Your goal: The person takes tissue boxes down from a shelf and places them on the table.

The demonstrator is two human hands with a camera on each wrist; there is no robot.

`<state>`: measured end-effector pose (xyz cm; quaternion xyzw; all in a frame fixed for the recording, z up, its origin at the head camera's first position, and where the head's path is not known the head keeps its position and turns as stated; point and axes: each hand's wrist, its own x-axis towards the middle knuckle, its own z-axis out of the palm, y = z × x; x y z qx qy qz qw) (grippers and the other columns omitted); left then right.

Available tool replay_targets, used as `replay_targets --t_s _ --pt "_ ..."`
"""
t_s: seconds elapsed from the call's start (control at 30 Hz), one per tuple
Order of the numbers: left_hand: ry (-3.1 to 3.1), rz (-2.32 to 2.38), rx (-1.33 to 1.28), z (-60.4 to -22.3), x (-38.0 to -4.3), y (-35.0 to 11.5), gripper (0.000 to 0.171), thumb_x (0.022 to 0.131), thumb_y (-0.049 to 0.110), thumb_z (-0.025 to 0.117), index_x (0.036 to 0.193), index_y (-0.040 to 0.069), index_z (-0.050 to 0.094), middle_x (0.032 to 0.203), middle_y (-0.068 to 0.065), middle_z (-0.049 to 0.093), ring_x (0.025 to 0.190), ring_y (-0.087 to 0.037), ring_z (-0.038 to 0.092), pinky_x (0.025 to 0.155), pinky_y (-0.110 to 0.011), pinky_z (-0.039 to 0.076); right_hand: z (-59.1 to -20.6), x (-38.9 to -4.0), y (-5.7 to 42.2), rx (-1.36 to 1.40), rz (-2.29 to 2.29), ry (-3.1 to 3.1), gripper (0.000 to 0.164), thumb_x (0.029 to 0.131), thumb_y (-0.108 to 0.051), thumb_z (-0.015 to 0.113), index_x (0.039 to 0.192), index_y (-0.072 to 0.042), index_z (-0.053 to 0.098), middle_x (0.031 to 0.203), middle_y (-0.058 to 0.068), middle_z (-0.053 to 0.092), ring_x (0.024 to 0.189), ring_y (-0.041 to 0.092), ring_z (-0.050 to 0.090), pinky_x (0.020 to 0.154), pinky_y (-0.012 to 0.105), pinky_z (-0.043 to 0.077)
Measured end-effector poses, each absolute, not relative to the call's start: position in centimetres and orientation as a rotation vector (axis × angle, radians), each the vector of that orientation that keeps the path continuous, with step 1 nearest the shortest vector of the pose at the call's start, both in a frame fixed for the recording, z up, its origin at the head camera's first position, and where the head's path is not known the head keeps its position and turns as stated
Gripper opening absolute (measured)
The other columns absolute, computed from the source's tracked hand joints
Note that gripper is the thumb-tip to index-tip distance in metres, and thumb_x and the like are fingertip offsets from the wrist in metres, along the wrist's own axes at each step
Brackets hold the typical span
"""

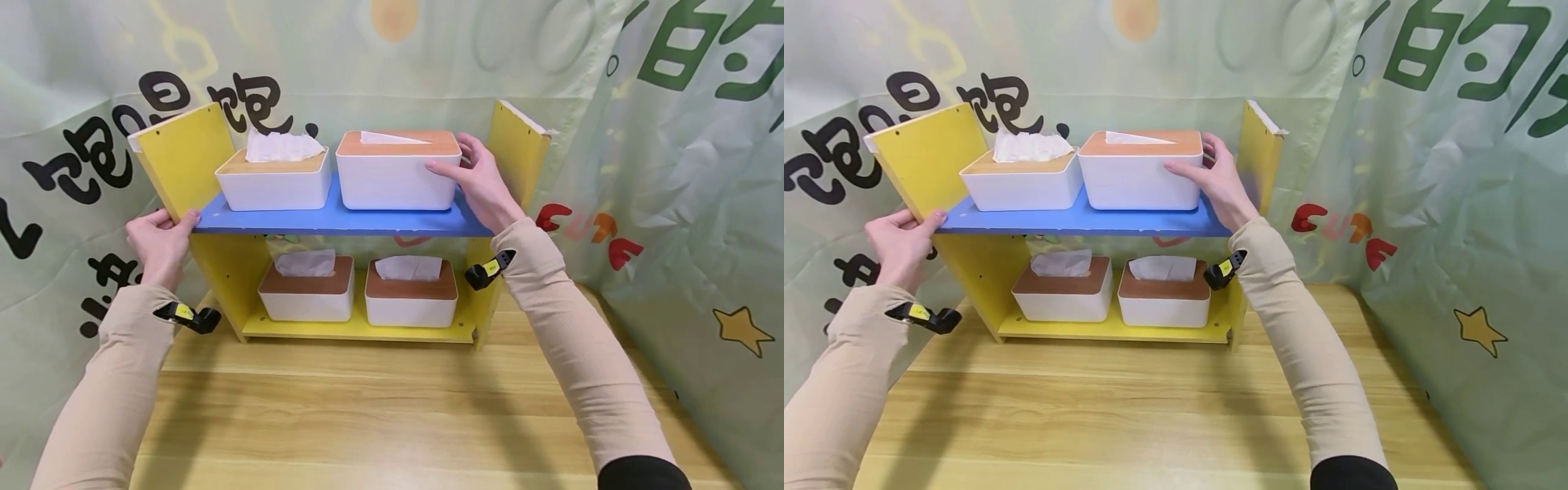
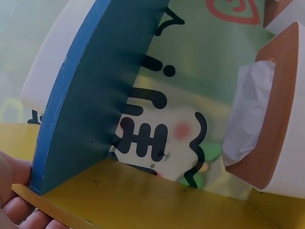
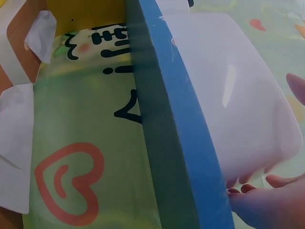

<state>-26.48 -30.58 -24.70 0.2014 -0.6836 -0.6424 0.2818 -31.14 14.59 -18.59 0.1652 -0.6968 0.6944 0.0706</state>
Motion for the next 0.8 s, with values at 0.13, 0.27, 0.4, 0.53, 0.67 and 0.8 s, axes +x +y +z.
replay_targets --t_s 0.13,0.27,0.4,0.53,0.67,0.8 --pt "-1.841 -1.707 0.545 -24.7 -26.4 -30.6 0.053 0.085 0.015 0.079 0.134 0.002 0.062 0.057 0.026 0.06 0.066 0.008 0.061 0.061 -0.005 0.048 -18.4 -31.6 14.2 0.487 2.039 -2.117 0.084 0.086 -0.013 0.075 0.155 -0.008 0.028 0.151 0.012 0.042 0.131 0.021 0.045 0.121 0.037 0.034" --pt "-1.843 -1.703 0.542 -24.7 -26.4 -30.6 0.052 0.086 0.014 0.078 0.134 0.001 0.062 0.056 0.026 0.06 0.065 0.008 0.061 0.061 -0.004 0.048 -18.4 -32.1 14.0 0.473 2.025 -2.137 0.083 0.083 -0.014 0.078 0.152 -0.008 0.032 0.143 0.009 0.048 0.127 0.021 0.048 0.118 0.036 0.037" --pt "-1.847 -1.704 0.536 -24.6 -26.5 -30.6 0.053 0.086 0.014 0.078 0.134 0.002 0.062 0.055 0.026 0.06 0.064 0.009 0.061 0.061 -0.004 0.049 -18.4 -32.6 14.1 0.479 2.029 -2.152 0.08 0.081 -0.015 0.08 0.148 -0.01 0.036 0.135 0.006 0.052 0.123 0.02 0.051 0.114 0.037 0.039" --pt "-1.873 -1.674 0.542 -24.6 -26.4 -30.6 0.053 0.086 0.015 0.078 0.135 0.003 0.062 0.055 0.029 0.058 0.066 0.01 0.061 0.063 -0.004 0.049 -18.3 -32.9 14.1 0.505 2.01 -2.179 0.078 0.081 -0.016 0.081 0.146 -0.011 0.037 0.135 0.005 0.052 0.123 0.02 0.051 0.113 0.037 0.04" --pt "-1.868 -1.673 0.54 -24.5 -26.4 -30.6 0.053 0.087 0.014 0.077 0.135 0.003 0.061 0.054 0.029 0.058 0.065 0.01 0.061 0.063 -0.004 0.049 -18.3 -33.3 14.1 0.548 2.004 -2.172 0.073 0.081 -0.016 0.081 0.142 -0.01 0.041 0.132 0.004 0.055 0.12 0.02 0.053 0.11 0.035 0.041" --pt "-1.874 -1.665 0.538 -24.6 -26.4 -30.6 0.052 0.087 0.014 0.077 0.135 0.002 0.061 0.054 0.029 0.058 0.064 0.011 0.061 0.062 -0.004 0.049 -18.5 -33.6 14.2 0.571 1.994 -2.169 0.068 0.081 -0.016 0.08 0.137 -0.011 0.042 0.129 0.004 0.057 0.118 0.02 0.055 0.107 0.035 0.042"
